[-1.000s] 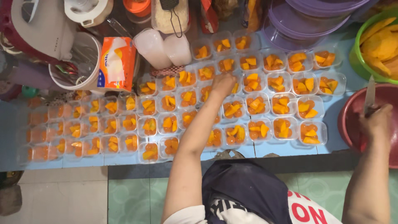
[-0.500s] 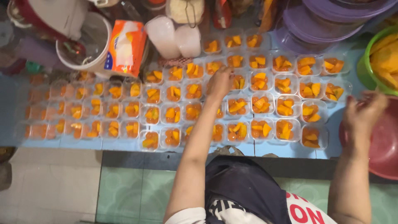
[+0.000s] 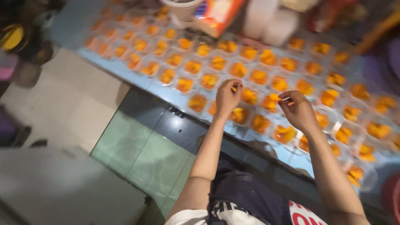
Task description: The person cuts mangoes into small pieces using a knife and places them into clear plastic containers arranged on a table. The person repeatedly slices mango halves and distributes the pieces across many containers.
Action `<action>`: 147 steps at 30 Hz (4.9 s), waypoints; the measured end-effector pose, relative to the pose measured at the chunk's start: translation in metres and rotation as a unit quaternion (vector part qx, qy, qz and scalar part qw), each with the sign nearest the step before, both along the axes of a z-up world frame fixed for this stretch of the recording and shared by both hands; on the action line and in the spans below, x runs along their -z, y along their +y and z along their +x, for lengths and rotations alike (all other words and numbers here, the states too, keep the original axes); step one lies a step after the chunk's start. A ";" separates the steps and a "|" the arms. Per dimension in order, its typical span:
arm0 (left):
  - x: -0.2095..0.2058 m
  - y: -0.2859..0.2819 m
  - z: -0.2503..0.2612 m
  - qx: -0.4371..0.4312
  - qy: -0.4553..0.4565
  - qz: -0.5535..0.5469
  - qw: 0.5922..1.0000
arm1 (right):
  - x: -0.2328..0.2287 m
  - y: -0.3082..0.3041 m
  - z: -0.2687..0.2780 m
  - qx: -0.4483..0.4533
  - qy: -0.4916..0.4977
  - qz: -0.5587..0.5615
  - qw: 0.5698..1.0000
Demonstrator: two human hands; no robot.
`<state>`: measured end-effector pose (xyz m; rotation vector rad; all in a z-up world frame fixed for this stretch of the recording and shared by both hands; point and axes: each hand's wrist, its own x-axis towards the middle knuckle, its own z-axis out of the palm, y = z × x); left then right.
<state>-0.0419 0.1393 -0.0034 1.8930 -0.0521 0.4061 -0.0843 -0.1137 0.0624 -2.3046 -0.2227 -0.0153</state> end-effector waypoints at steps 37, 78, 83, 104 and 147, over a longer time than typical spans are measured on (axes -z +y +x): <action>0.132 0.522 0.163 -0.370 0.080 -0.014 0.925 | 0.137 0.700 0.304 -0.338 -0.210 -0.344 0.851; 0.023 -0.038 0.112 0.251 0.070 0.052 0.964 | 0.091 -0.125 0.091 0.291 0.047 0.144 0.945; 0.019 -0.120 0.109 0.290 0.040 0.142 0.945 | 0.084 -0.144 0.098 0.187 0.102 -0.024 0.977; 0.035 -0.203 0.110 0.239 0.031 0.298 0.924 | 0.086 -0.140 0.185 0.146 0.037 -0.357 0.922; -0.015 0.179 0.131 -0.175 -0.012 0.084 0.981 | 0.008 0.262 0.215 -0.191 0.070 0.034 0.978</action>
